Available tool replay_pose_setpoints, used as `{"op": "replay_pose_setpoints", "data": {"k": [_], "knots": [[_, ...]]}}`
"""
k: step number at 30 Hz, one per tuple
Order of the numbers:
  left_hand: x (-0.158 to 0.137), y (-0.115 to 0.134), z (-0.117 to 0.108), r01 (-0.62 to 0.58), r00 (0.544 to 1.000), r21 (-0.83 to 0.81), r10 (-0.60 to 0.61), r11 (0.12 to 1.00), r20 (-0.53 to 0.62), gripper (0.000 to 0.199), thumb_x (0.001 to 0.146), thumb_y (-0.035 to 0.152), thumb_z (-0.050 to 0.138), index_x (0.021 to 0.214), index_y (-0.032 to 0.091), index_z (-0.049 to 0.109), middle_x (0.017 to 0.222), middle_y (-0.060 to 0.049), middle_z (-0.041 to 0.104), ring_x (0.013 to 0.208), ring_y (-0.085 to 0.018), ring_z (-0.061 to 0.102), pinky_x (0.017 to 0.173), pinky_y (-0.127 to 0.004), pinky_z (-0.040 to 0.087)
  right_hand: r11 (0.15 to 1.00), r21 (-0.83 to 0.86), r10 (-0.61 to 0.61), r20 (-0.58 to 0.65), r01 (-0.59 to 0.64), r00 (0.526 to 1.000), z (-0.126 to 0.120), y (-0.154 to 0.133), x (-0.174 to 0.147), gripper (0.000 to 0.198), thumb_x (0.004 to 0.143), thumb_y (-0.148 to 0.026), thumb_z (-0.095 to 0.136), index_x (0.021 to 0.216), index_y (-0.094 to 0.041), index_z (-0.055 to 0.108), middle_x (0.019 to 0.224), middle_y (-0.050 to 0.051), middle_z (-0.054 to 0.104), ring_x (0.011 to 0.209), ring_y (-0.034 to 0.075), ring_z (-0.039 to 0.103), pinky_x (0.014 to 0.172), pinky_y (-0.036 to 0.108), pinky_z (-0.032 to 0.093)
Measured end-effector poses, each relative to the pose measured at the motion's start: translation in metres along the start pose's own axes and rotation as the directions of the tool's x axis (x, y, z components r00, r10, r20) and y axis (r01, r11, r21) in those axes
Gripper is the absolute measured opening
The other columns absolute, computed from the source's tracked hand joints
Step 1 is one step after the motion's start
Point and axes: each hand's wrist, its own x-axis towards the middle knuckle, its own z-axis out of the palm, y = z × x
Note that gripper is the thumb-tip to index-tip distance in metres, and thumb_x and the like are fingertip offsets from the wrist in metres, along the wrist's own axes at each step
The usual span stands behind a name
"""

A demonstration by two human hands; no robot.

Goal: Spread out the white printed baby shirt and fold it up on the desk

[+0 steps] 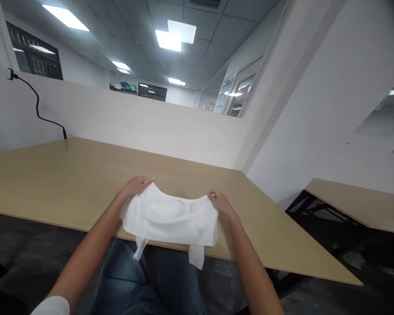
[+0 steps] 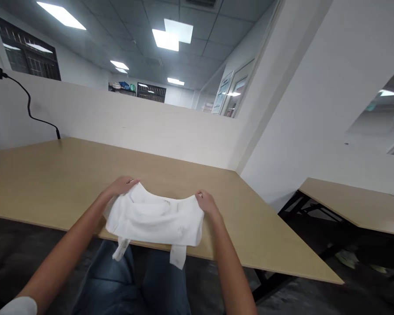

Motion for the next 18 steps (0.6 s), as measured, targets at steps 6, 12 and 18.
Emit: {"op": "replay_pose_setpoints", "data": {"k": [6,12,18], "knots": [[0.06,-0.048,0.056,0.149,0.989,0.135,-0.145,0.98,-0.041,0.055,0.1,0.049,0.034,0.089,0.015,0.075,0.108,-0.019,0.076,0.096,-0.028,0.069,0.072,-0.03,0.041,0.989,-0.019,0.144,-0.156,-0.149,0.977,0.055,0.019,0.044,0.026,0.091,-0.024,0.046,0.096,-0.016,0.071,0.103,0.013,0.074,0.096,0.023,0.064,0.084,0.031,0.044],[0.055,-0.077,0.065,0.077,0.996,0.119,-0.07,0.99,-0.06,0.056,0.095,0.059,0.039,0.092,0.02,0.078,0.112,-0.014,0.076,0.102,-0.029,0.068,0.083,-0.032,0.047,0.993,0.024,0.118,-0.197,-0.115,0.973,0.068,0.026,0.054,0.024,0.09,-0.03,0.054,0.099,-0.02,0.073,0.104,0.009,0.075,0.097,0.022,0.064,0.085,0.029,0.045],[0.056,-0.089,0.057,-0.032,0.999,0.053,0.033,0.998,-0.006,0.052,0.086,0.064,0.044,0.083,0.02,0.072,0.099,-0.009,0.077,0.093,-0.026,0.066,0.084,-0.031,0.047,0.992,0.116,0.064,-0.065,-0.056,0.996,0.045,0.047,0.042,0.031,0.082,-0.045,0.063,0.076,-0.016,0.073,0.076,0.003,0.071,0.076,0.019,0.06,0.068,0.027,0.042]]}}
